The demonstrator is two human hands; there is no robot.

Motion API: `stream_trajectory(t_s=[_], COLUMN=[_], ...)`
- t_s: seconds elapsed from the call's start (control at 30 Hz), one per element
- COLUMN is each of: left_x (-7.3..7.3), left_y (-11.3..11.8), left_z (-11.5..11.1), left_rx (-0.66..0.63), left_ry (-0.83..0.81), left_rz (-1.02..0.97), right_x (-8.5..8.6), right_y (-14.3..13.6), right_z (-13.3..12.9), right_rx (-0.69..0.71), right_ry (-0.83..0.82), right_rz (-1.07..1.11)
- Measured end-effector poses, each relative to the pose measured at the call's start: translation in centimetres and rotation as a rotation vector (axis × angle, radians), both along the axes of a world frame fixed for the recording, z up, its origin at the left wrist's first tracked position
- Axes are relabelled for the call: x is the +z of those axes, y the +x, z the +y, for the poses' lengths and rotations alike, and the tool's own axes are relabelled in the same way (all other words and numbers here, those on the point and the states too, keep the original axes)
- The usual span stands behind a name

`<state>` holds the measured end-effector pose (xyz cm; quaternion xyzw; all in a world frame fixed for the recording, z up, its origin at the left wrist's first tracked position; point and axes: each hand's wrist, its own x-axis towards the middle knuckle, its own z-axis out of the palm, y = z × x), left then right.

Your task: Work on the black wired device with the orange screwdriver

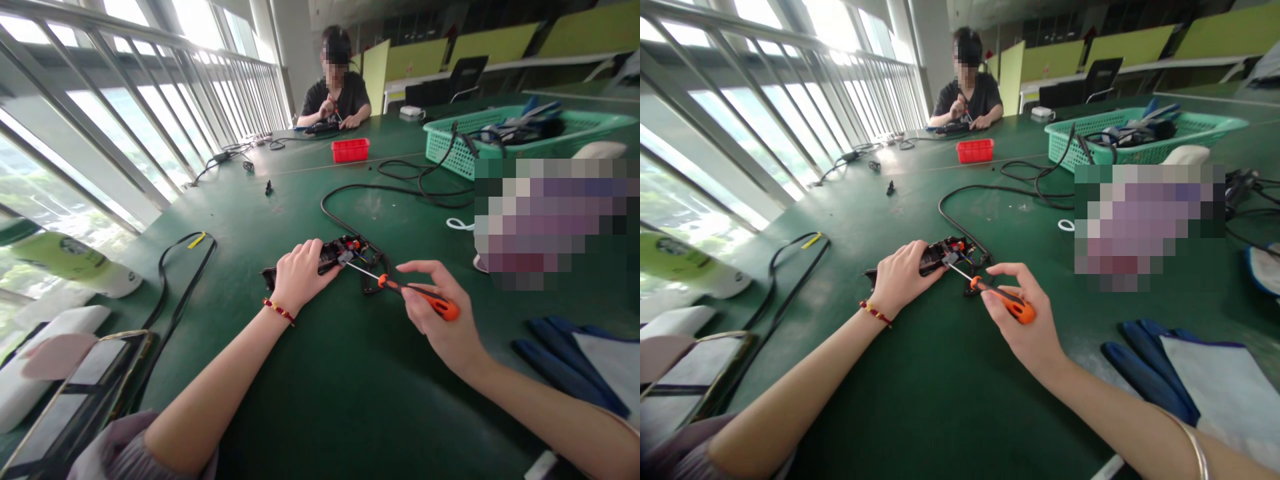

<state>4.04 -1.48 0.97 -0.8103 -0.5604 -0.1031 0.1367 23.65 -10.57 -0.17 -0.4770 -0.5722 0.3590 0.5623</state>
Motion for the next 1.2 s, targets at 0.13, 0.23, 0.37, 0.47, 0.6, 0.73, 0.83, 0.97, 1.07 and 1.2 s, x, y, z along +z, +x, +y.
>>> stream_trajectory(t_s=[0.13,0.23,0.37,0.47,0.6,0.73,0.83,0.97,1.07,1.2], left_x=[0.0,0.0,0.0,-0.1,-0.2,-0.1,-0.1,0.0,0.1,0.1], left_y=[0.0,0.0,0.0,-0.1,-0.2,-0.1,-0.2,-0.2,-0.2,-0.3], left_z=[0.0,0.0,0.1,0.1,0.2,0.2,0.2,0.2,0.3,0.3], left_rx=[-0.011,-0.005,-0.015,-0.02,-0.018,-0.013,-0.01,-0.023,-0.016,-0.018], left_ry=[0.009,-0.001,-0.002,0.002,0.01,0.005,-0.008,-0.004,-0.015,-0.028], left_rz=[-0.004,-0.011,-0.019,-0.025,-0.024,-0.026,-0.03,-0.038,-0.041,-0.036], right_x=[0.3,0.4,0.4,0.3,0.0,-0.2,-0.2,-0.1,-0.3,-0.5], right_y=[0.0,0.0,0.1,0.2,0.4,0.5,0.5,0.5,0.5,0.6], right_z=[-0.1,0.0,-0.1,-0.2,0.0,0.3,0.3,0.3,0.6,1.1], right_rx=[-0.039,-0.098,-0.037,0.014,-0.077,-0.11,-0.088,-0.07,-0.045,-0.101], right_ry=[0.01,0.083,0.102,0.044,0.061,0.056,0.042,0.023,0.018,0.103], right_rz=[-0.033,-0.038,-0.085,-0.116,-0.062,-0.02,-0.021,-0.018,0.008,0.157])
